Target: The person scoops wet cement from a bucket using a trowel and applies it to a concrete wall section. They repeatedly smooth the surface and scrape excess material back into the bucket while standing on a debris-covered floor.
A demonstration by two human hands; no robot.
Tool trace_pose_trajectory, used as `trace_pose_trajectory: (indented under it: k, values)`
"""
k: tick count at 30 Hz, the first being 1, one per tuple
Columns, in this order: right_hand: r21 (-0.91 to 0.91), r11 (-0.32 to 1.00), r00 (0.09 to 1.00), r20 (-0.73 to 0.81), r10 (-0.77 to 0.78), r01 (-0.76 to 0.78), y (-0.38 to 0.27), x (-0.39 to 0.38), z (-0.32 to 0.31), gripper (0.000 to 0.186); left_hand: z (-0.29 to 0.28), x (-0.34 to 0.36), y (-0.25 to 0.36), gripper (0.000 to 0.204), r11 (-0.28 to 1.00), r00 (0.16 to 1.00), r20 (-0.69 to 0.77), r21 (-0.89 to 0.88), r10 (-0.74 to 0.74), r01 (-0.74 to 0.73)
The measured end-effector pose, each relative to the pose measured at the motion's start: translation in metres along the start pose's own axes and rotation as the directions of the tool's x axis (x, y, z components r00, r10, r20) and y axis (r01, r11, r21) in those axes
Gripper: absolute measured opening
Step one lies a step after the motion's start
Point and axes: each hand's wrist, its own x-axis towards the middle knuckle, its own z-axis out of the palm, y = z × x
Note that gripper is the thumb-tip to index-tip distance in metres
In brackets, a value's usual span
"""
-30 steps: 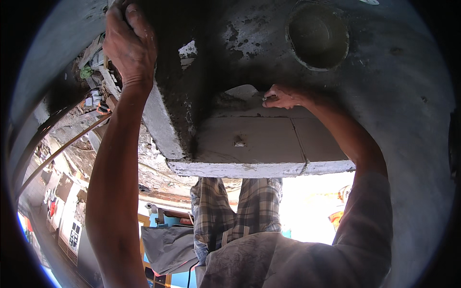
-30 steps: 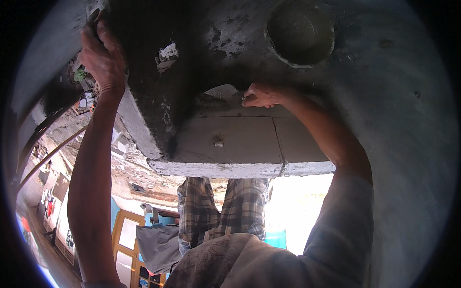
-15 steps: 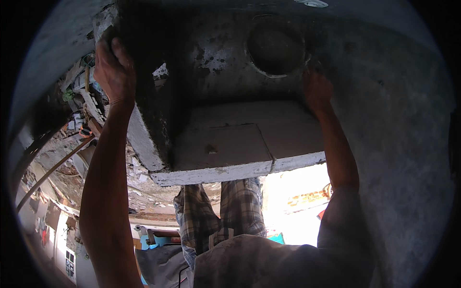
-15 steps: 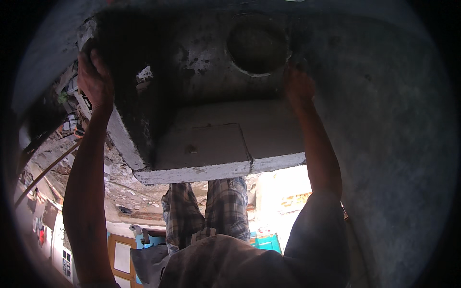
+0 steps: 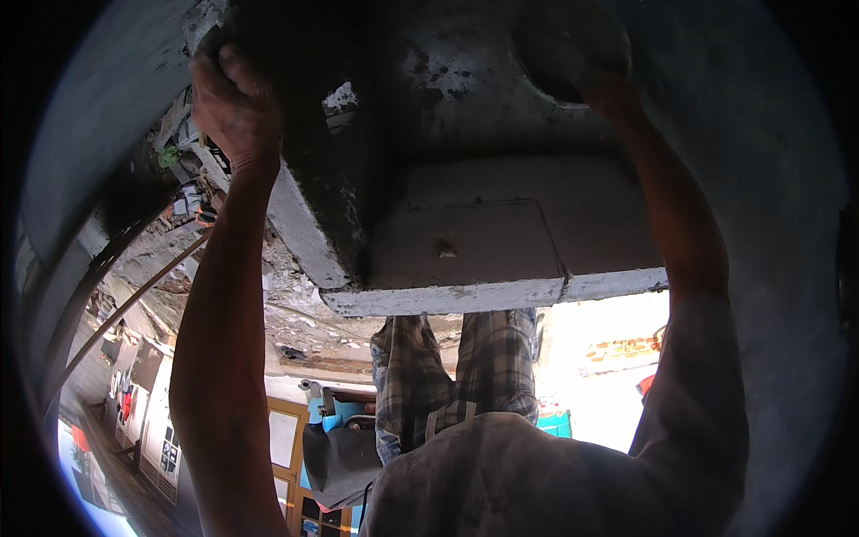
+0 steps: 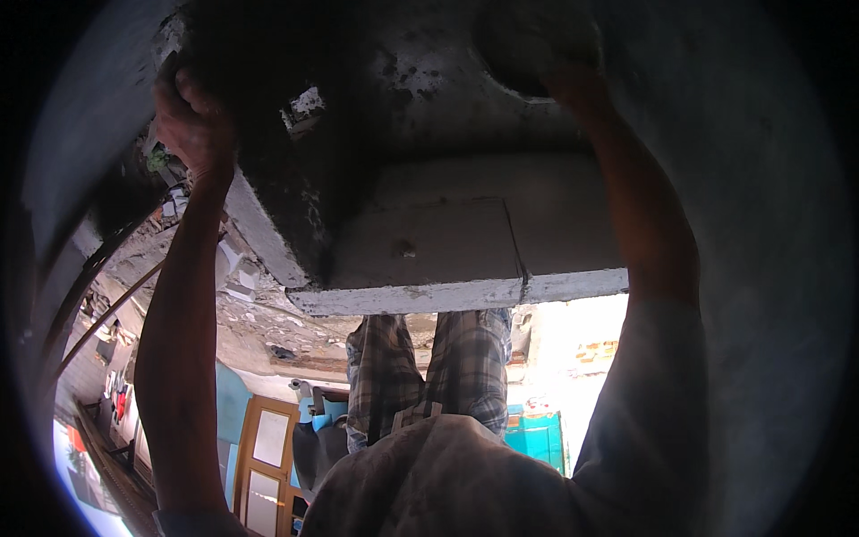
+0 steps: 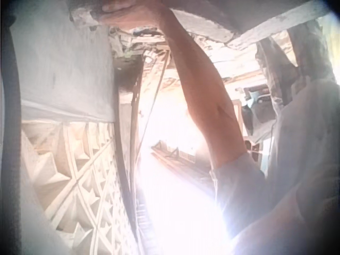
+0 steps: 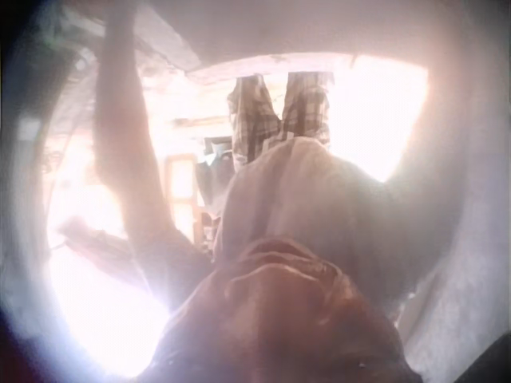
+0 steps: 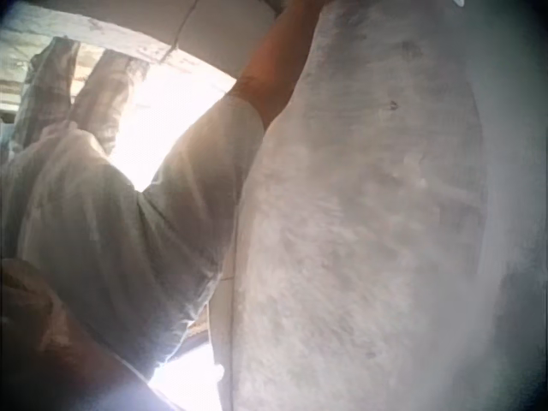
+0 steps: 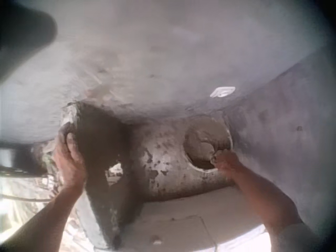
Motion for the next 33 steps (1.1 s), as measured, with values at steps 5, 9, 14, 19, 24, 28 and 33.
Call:
trace_pose_trajectory:
  k: [5, 9, 14, 19, 24, 28, 33]
  values:
    - [0.589, 0.581, 0.822, 0.478, 0.310, -0.562, 0.015, -0.035, -0.051, 0.047, -0.002, 0.000, 0.008, 0.040, 0.997, 0.997, 0.012, 0.010, -0.074, 0.073]
    - [0.682, 0.477, 0.831, 0.427, 0.356, -0.554, 0.011, -0.067, -0.060, 0.045, -0.005, 0.002, 0.017, 0.041, 0.996, 0.995, 0.038, 0.008, -0.093, 0.093]
    - [0.849, 0.288, 0.861, 0.313, 0.400, -0.443, -0.026, -0.062, -0.031, 0.044, -0.007, 0.003, 0.018, 0.041, 0.994, 0.992, 0.054, 0.021, -0.110, 0.109]
    - [0.898, 0.211, 0.844, 0.251, 0.475, -0.386, -0.074, -0.053, -0.058, 0.047, -0.005, 0.002, 0.011, 0.038, 0.994, 0.993, 0.049, -0.011, -0.112, 0.113]
    - [0.846, -0.025, 0.774, 0.500, 0.388, -0.533, -0.127, -0.082, -0.095, 0.051, -0.002, 0.003, 0.008, 0.036, 0.997, 0.999, 0.006, -0.066, -0.047, 0.048]
    - [0.930, -0.088, 0.725, 0.335, 0.602, -0.356, -0.137, -0.161, -0.139, 0.034, -0.004, 0.002, 0.006, 0.030, 0.999, 0.999, 0.009, -0.035, -0.033, 0.033]
    - [0.340, 0.749, 0.738, -0.192, 0.647, -0.568, -0.141, -0.265, -0.230, 0.028, -0.007, 0.002, 0.005, 0.029, 0.996, 0.998, 0.020, -0.066, -0.061, 0.062]
